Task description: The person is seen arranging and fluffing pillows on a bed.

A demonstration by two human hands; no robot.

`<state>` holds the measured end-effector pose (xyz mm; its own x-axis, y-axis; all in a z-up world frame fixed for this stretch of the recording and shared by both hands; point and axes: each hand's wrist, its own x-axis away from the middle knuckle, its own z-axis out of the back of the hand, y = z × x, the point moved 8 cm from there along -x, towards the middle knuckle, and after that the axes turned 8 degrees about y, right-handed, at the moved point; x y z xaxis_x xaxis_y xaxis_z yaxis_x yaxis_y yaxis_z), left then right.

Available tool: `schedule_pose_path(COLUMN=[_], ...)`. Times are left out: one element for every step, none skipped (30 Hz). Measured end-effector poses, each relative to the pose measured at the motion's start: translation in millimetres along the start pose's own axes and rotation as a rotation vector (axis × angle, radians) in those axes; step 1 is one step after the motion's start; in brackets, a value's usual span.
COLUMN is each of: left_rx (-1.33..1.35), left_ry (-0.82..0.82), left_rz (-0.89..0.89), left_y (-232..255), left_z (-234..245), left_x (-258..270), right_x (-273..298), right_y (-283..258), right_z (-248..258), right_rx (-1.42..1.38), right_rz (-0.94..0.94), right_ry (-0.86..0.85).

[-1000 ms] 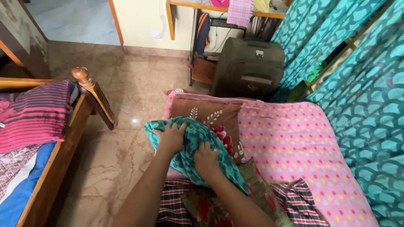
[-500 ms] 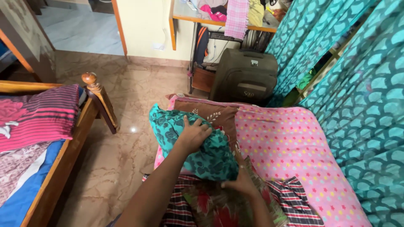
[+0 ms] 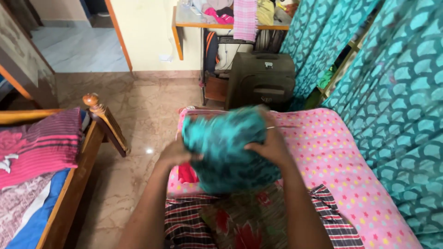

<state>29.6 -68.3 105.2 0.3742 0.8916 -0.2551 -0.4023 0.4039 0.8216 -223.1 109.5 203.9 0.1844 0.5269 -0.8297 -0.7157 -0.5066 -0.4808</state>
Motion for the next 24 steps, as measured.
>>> schedule_pose_path(left_rx=[-0.185,-0.365,-0.365,-0.488,-0.612,-0.608,-0.566,-0.524,-0.523,-0.421,-0.317,-0.318,-0.226,-0.131,-0.129,0.014,0.157,0.156,0.170,0.181,0.177,-0.029,-0.235,-0.239], left_ry=[-0.142,-0.275,-0.277,-0.326,-0.376,-0.375,-0.368,-0.366,-0.372,-0.333,-0.292,-0.294,-0.238,-0.184,-0.190,-0.136,-0.081,-0.084,0.042,0.163,0.155,0.226,0.297,0.297], left_rz=[0.113,0.237,0.239,0.230,0.220,0.227,0.113,-0.001,0.005,-0.102,-0.206,-0.213,-0.235,-0.253,-0.256,-0.196,-0.133,-0.136,-0.132,-0.122,-0.119,-0.112,-0.106,-0.107], left_y=[-10.3,-23.9,7.3,35.9,64.1,66.6,78.5,90.2,61.6,45.4,29.7,24.4,23.1,20.3,11.7,1.2,-10.3,-21.3,-33.9,-48.7,-36.6,-23.7,-9.9,-3.2], left_z=[-8.9,-15.1,-10.9,-8.2,-5.2,-10.9,-20.0,-29.4,-46.1,-62.6,-77.7,-77.7,-73.2,-69.8,-72.3,-68.0,-63.9,-67.2,-60.4,-53.6,-52.1,-45.2,-37.7,-44.3], left_x=[6.6,19.2,27.2,37.6,48.0,46.3,42.6,42.2,36.8,27.8,20.0,15.4,9.3,5.7,6.7,3.7,0.8,-1.9,-6.3,-5.8,3.6,7.8,12.6,21.4], right_x=[14.8,33.9,48.1,68.0,89.6,90.3,89.9,93.2,92.4,82.5,73.2,78.1,82.4,89.6,101.6,114.1,126.6,127.3,130.2,137.8,155.3,174.9,195.3,216.6], right_y=[18.9,38.5,34.0,38.7,42.9,42.6,44.3,44.9,41.8,34.9,27.1,41.3,56.0,69.9,78.5,90.0,101.4,92.6,82.4,70.5,70.3,75.0,80.3,106.2], right_z=[-31.4,-62.1,-77.1,-95.9,-113.8,-114.1,-111.3,-107.5,-100.2,-87.0,-73.3,-63.1,-51.1,-38.2,-35.6,-35.7,-36.2,-44.1,-57.8,-71.9,-85.1,-105.7,-125.1,-140.0], right_rx=[0.084,0.164,0.163,0.209,0.255,0.254,0.200,0.146,0.145,0.177,0.207,0.210,0.280,0.351,0.356,0.288,0.219,0.220,0.224,0.225,0.222,0.361,0.500,0.497], right_rz=[-0.069,-0.136,-0.138,-0.250,-0.362,-0.362,-0.415,-0.475,-0.482,-0.403,-0.321,-0.322,-0.311,-0.304,-0.309,-0.365,-0.420,-0.421,-0.397,-0.380,-0.389,-0.368,-0.345,-0.345], right_ry=[-0.209,-0.430,-0.431,-0.516,-0.601,-0.608,-0.561,-0.512,-0.517,-0.427,-0.338,-0.331,-0.312,-0.296,-0.292,-0.302,-0.311,-0.307,-0.381,-0.457,-0.454,-0.613,-0.770,-0.768])
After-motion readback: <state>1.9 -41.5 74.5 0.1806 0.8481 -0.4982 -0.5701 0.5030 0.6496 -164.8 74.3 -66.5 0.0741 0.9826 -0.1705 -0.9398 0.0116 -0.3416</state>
